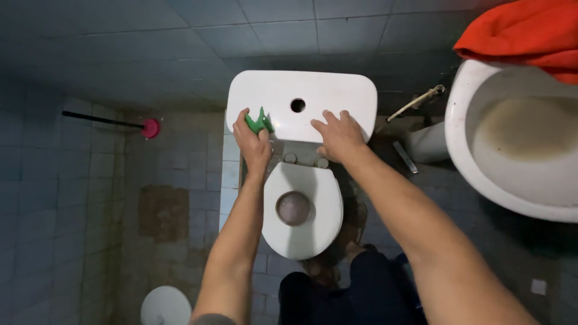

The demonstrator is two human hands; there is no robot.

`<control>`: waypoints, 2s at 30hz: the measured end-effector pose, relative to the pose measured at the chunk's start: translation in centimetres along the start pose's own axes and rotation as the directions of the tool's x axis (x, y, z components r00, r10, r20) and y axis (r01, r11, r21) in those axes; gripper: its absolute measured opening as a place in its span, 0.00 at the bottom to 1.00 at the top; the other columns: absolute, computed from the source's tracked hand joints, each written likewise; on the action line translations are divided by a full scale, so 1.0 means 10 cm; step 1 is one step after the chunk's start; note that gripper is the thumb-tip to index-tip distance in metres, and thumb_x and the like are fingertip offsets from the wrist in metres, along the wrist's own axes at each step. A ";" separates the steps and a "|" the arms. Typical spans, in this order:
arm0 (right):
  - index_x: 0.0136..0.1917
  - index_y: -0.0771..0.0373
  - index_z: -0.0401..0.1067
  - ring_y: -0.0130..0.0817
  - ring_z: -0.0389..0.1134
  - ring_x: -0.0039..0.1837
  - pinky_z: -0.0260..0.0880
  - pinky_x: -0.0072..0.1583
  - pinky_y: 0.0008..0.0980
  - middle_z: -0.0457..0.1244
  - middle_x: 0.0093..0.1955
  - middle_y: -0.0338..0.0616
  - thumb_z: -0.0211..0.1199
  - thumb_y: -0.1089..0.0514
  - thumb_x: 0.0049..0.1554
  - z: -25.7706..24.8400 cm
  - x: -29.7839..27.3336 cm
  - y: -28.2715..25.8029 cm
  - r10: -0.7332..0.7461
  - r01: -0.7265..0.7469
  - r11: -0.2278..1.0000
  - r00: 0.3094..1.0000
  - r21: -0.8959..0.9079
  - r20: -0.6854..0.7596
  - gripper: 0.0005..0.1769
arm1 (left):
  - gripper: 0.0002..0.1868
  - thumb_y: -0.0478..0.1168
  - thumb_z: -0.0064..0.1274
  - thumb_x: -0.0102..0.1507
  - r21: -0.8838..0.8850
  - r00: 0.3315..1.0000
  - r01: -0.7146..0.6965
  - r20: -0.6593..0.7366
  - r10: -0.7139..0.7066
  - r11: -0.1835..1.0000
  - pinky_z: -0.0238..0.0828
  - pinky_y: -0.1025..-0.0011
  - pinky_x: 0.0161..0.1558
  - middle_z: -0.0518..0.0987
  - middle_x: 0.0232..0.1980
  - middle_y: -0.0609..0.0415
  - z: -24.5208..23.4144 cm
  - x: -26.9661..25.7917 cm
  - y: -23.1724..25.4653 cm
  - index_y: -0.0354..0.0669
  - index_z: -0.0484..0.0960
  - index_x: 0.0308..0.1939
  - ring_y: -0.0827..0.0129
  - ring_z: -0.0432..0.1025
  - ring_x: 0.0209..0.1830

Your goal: Cleaning the top surface of a toilet tank using a sponge and soapy water.

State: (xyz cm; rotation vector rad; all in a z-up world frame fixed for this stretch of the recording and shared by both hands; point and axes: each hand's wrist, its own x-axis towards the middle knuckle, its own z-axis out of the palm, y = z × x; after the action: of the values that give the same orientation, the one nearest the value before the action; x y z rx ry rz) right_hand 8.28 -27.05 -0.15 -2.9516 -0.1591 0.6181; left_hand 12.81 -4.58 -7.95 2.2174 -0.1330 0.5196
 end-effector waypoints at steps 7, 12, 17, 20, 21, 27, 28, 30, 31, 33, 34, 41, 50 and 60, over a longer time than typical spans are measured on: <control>0.80 0.37 0.53 0.59 0.49 0.76 0.59 0.70 0.57 0.46 0.81 0.43 0.76 0.41 0.47 0.15 -0.06 0.00 0.022 -0.027 0.999 0.995 -0.046 -0.093 0.53 | 0.20 0.29 0.58 0.57 0.116 0.987 -0.133 0.105 0.121 0.984 0.64 0.53 0.57 0.77 0.49 0.44 0.28 -0.07 0.26 0.40 0.77 0.53 0.46 0.69 0.52; 0.80 0.39 0.53 0.62 0.48 0.77 0.57 0.70 0.65 0.45 0.81 0.44 0.74 0.40 0.49 0.25 -0.07 -0.06 0.026 -0.029 0.999 0.989 -0.023 -0.145 0.51 | 0.21 0.37 0.66 0.55 0.054 0.854 -0.455 0.310 0.418 0.889 0.65 0.54 0.60 0.80 0.54 0.49 0.06 -0.03 0.26 0.42 0.80 0.51 0.50 0.71 0.57; 0.79 0.41 0.54 0.63 0.49 0.76 0.58 0.68 0.66 0.47 0.81 0.47 0.73 0.38 0.50 0.27 -0.08 -0.09 0.029 -0.036 0.998 0.988 -0.047 -0.151 0.49 | 0.21 0.43 0.66 0.60 0.126 0.855 -0.481 0.285 0.433 0.868 0.64 0.53 0.65 0.80 0.61 0.47 -0.09 0.14 0.23 0.40 0.82 0.55 0.50 0.70 0.63; 0.78 0.41 0.56 0.63 0.50 0.76 0.59 0.66 0.68 0.49 0.79 0.47 0.72 0.37 0.51 0.36 -0.06 -0.07 0.029 -0.041 0.998 0.974 -0.052 -0.225 0.47 | 0.21 0.43 0.64 0.63 0.127 0.820 -0.537 0.312 0.480 0.834 0.63 0.52 0.69 0.80 0.63 0.46 -0.01 0.16 0.26 0.40 0.82 0.57 0.51 0.70 0.66; 0.78 0.42 0.57 0.63 0.51 0.75 0.60 0.65 0.68 0.50 0.79 0.47 0.72 0.36 0.51 0.40 -0.06 -0.07 0.025 -0.046 0.996 0.961 -0.070 -0.276 0.46 | 0.20 0.42 0.63 0.64 0.111 0.783 -0.581 0.347 0.516 0.807 0.62 0.52 0.70 0.80 0.63 0.45 0.00 0.16 0.28 0.40 0.83 0.58 0.52 0.70 0.67; 0.77 0.43 0.56 0.66 0.52 0.73 0.60 0.63 0.70 0.49 0.78 0.50 0.74 0.35 0.47 0.36 -0.12 -0.09 0.006 -0.027 0.997 0.958 -0.069 -0.286 0.50 | 0.15 0.40 0.58 0.67 0.078 0.797 -0.554 0.338 0.501 0.829 0.65 0.55 0.73 0.82 0.62 0.49 -0.17 0.22 -0.25 0.44 0.85 0.58 0.55 0.73 0.66; 0.77 0.43 0.56 0.66 0.52 0.73 0.60 0.63 0.70 0.49 0.78 0.50 0.74 0.35 0.47 0.35 -0.11 -0.10 0.015 -0.035 0.997 0.957 -0.064 -0.289 0.50 | 0.15 0.40 0.58 0.67 0.072 0.791 -0.561 0.341 0.508 0.825 0.65 0.55 0.73 0.82 0.62 0.49 -0.16 0.27 -0.26 0.44 0.85 0.58 0.55 0.73 0.66; 0.77 0.43 0.56 0.67 0.51 0.73 0.59 0.63 0.73 0.49 0.77 0.52 0.74 0.35 0.46 0.33 -0.09 -0.10 0.010 -0.018 0.999 0.966 -0.032 -0.259 0.51 | 0.15 0.41 0.57 0.69 0.171 0.850 -0.500 0.284 0.444 0.849 0.62 0.53 0.73 0.81 0.63 0.46 -0.11 0.38 -0.26 0.41 0.84 0.59 0.53 0.72 0.68; 0.77 0.43 0.56 0.67 0.51 0.73 0.59 0.63 0.73 0.49 0.77 0.52 0.74 0.35 0.46 0.33 -0.10 -0.11 0.016 -0.025 0.999 0.964 -0.031 -0.264 0.51 | 0.15 0.41 0.57 0.69 0.166 0.846 -0.506 0.283 0.451 0.846 0.62 0.53 0.73 0.81 0.63 0.46 -0.07 0.39 -0.23 0.41 0.84 0.59 0.53 0.72 0.68; 0.78 0.43 0.57 0.66 0.53 0.73 0.61 0.64 0.73 0.51 0.76 0.51 0.74 0.37 0.48 0.32 -0.10 -0.12 0.017 -0.026 0.999 0.967 -0.034 -0.253 0.50 | 0.18 0.41 0.56 0.69 0.196 0.824 -0.528 0.353 0.443 0.826 0.58 0.50 0.72 0.79 0.65 0.42 0.03 0.42 -0.18 0.37 0.83 0.61 0.49 0.70 0.69; 0.78 0.43 0.57 0.66 0.53 0.73 0.61 0.64 0.73 0.51 0.76 0.51 0.74 0.37 0.48 0.32 -0.10 -0.10 0.015 -0.026 0.999 0.965 -0.041 -0.262 0.50 | 0.18 0.41 0.56 0.69 0.197 0.825 -0.530 0.343 0.448 0.825 0.58 0.50 0.72 0.79 0.65 0.42 0.06 0.42 -0.12 0.37 0.83 0.61 0.49 0.70 0.69; 0.76 0.41 0.58 0.64 0.53 0.71 0.62 0.61 0.73 0.52 0.74 0.49 0.76 0.38 0.44 0.39 -0.06 -0.13 0.010 -0.035 0.997 0.939 -0.067 -0.343 0.50 | 0.21 0.39 0.58 0.63 -0.051 0.721 -0.579 0.434 0.540 0.814 0.58 0.51 0.74 0.79 0.65 0.44 0.01 0.49 0.00 0.38 0.83 0.60 0.51 0.69 0.69; 0.76 0.41 0.62 0.61 0.58 0.69 0.66 0.58 0.68 0.57 0.72 0.46 0.76 0.33 0.41 0.44 -0.03 -0.16 -0.019 -0.024 0.995 0.907 -0.097 -0.422 0.53 | 0.18 0.34 0.59 0.59 -0.194 0.717 -0.513 0.440 0.542 0.836 0.62 0.53 0.74 0.82 0.61 0.48 -0.06 0.51 -0.08 0.41 0.84 0.54 0.54 0.73 0.68; 0.77 0.40 0.58 0.63 0.56 0.70 0.63 0.59 0.71 0.55 0.73 0.48 0.77 0.31 0.39 0.48 -0.01 -0.17 -0.003 -0.057 0.988 0.923 -0.146 -0.384 0.57 | 0.14 0.36 0.60 0.65 0.142 0.814 -0.541 0.335 0.474 0.829 0.64 0.54 0.70 0.81 0.62 0.43 0.02 0.69 -0.37 0.39 0.83 0.55 0.51 0.72 0.68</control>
State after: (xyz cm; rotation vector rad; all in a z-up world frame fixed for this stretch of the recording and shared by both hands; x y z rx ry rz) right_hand 6.09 -24.96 -4.29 -3.1561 -0.1325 0.0192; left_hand 20.11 -1.78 -7.90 2.4759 -0.8899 0.5137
